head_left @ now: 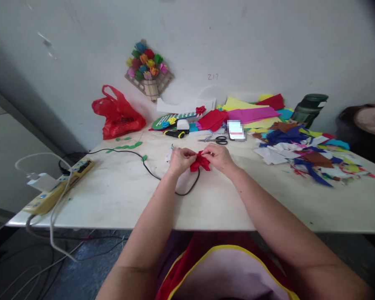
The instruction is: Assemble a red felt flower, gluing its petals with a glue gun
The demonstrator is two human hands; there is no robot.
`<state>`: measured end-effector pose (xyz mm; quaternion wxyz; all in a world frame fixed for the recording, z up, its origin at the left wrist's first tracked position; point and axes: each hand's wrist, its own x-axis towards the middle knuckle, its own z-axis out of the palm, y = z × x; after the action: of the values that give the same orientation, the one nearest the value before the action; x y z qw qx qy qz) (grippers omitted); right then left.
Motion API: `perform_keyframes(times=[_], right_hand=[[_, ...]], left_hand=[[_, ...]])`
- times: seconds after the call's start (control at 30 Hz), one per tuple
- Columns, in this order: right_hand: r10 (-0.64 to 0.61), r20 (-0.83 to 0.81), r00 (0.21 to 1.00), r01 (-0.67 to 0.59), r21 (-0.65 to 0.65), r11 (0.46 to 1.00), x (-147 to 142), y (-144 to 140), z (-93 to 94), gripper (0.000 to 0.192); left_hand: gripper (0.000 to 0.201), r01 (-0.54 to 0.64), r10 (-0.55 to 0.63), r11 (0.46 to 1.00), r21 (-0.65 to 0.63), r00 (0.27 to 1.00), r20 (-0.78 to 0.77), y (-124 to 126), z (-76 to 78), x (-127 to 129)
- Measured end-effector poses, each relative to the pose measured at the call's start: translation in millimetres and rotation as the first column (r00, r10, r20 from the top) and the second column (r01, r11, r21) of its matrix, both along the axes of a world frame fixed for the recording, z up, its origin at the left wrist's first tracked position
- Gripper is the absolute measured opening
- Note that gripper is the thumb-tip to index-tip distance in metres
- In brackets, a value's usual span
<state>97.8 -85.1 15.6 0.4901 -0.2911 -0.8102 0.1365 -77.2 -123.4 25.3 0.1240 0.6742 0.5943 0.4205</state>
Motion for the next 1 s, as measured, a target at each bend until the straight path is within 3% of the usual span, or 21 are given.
perform_keyframes(times=[0.27, 0.47, 0.77, 1.0], right_hand=[[0.019, 0.016, 1.0, -0.02, 0.057, 0.998, 0.8, 0.2, 1.3, 0.013], [0.019, 0.0, 1.0, -0.019, 0.094, 0.995, 2.4, 3.0, -0.5, 0.012], [-0.039, 0.001, 0.999, 0.039, 0.047, 0.998, 1.0, 2.0, -0.8, 0.011], [-0.017, -0.042, 0.999, 0.017, -0.01, 1.0, -0.2, 1.5, -0.9, 0.009]], left_hand=[[0.014, -0.069, 0.069, 0.998, 0.002, 0.997, 0.017, -1.8, 1.5, 4.5], [0.017, -0.02, 0.019, 0.999, 0.028, 0.999, 0.039, -2.8, -0.4, 4.8], [0.017, 0.03, -0.033, 0.998, 0.052, 0.997, 0.067, -11.2, 7.2, 8.5], [0.012, -0.051, 0.054, 0.996, 0.074, 0.998, -0.039, -8.9, 4.1, 11.8]])
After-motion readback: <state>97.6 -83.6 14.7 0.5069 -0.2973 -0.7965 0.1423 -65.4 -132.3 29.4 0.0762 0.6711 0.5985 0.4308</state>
